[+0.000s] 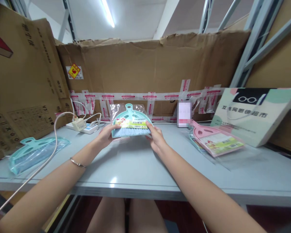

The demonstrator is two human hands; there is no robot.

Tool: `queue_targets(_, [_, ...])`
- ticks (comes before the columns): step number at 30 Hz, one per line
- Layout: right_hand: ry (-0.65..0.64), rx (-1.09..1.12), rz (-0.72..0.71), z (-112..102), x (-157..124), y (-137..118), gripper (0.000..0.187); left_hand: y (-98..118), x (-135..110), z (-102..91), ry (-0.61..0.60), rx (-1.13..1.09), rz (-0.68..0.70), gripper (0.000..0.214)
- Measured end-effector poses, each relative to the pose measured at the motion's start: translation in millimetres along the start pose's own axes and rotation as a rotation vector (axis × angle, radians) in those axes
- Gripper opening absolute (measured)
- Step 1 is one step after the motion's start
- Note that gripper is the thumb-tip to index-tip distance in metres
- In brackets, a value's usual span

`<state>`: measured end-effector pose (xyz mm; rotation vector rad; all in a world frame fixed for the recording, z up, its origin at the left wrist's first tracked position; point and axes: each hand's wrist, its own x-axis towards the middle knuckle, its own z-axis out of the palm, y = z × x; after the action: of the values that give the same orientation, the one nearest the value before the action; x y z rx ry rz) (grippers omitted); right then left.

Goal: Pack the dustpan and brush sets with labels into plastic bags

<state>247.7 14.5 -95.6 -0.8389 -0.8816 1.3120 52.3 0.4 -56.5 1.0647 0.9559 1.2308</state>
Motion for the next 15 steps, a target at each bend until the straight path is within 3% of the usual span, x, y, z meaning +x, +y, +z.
queue_targets(5, [-0.135,0.090,0.051,18.6,-16.8,-14.4,0.019,5.2,7.0,-12.3,0.140,-0.007,0.015,0.024])
queue_targets(10, [-0.277,0.048,0.079,19.2,-22.2,-16.9,0.026,5.6,11.8,-18.1,0.197,0.009,-0.004,0.024])
queue_targets(15, [-0.139,0.074,0.119,19.2,-17.5,-12.9,0.018,7.6,8.5,-18.4,0.138,0.079,-0.022,0.028])
